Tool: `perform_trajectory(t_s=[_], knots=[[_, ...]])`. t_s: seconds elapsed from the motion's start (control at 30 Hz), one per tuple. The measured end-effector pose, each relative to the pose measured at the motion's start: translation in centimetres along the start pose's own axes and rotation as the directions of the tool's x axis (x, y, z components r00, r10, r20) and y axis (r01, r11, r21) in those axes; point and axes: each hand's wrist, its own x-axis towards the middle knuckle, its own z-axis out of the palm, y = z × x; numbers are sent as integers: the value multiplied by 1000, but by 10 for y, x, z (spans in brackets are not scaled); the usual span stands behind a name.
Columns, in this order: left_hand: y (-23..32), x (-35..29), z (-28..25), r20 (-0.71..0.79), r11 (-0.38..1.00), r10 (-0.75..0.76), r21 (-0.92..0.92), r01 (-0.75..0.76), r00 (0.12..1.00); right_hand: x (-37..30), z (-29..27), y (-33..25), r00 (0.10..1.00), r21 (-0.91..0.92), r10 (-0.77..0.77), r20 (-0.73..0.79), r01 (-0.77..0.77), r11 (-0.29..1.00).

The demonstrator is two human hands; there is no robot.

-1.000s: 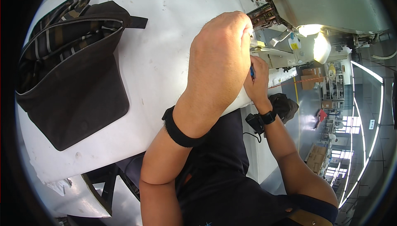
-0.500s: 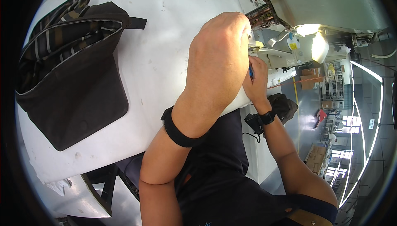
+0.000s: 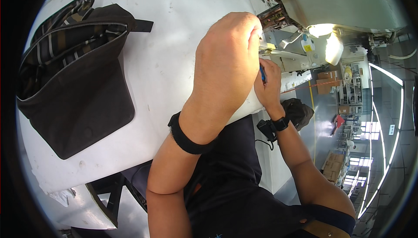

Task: Sewing and assembling a fabric bag using an industrial sewing machine.

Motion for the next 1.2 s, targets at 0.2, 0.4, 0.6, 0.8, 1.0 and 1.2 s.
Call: perform_trajectory(t_s=[0.2,0.4,0.6,0.8,1.0,1.2], knots=[[50,-11,-55,-29,1000,5,-23,-6,1000,0,-3,-2,1000,1,-15,-14,15,1000],[81,-19,-86,244,654,332,-755,-36,911,2,-3,-4,999,14,28,-33,-28,1000],[99,-17,-67,137,322,319,-946,29,938,1,-4,-4,999,12,22,-31,-22,1000],[91,-27,-82,245,313,393,-942,122,886,1,-4,-3,999,29,1,-47,1,1000],[90,-33,-84,296,270,320,-939,213,900,0,-3,-3,998,22,-5,-55,6,1000],[87,-25,-98,453,230,310,-889,397,836,0,-4,-3,999,17,9,-38,-8,1000]])
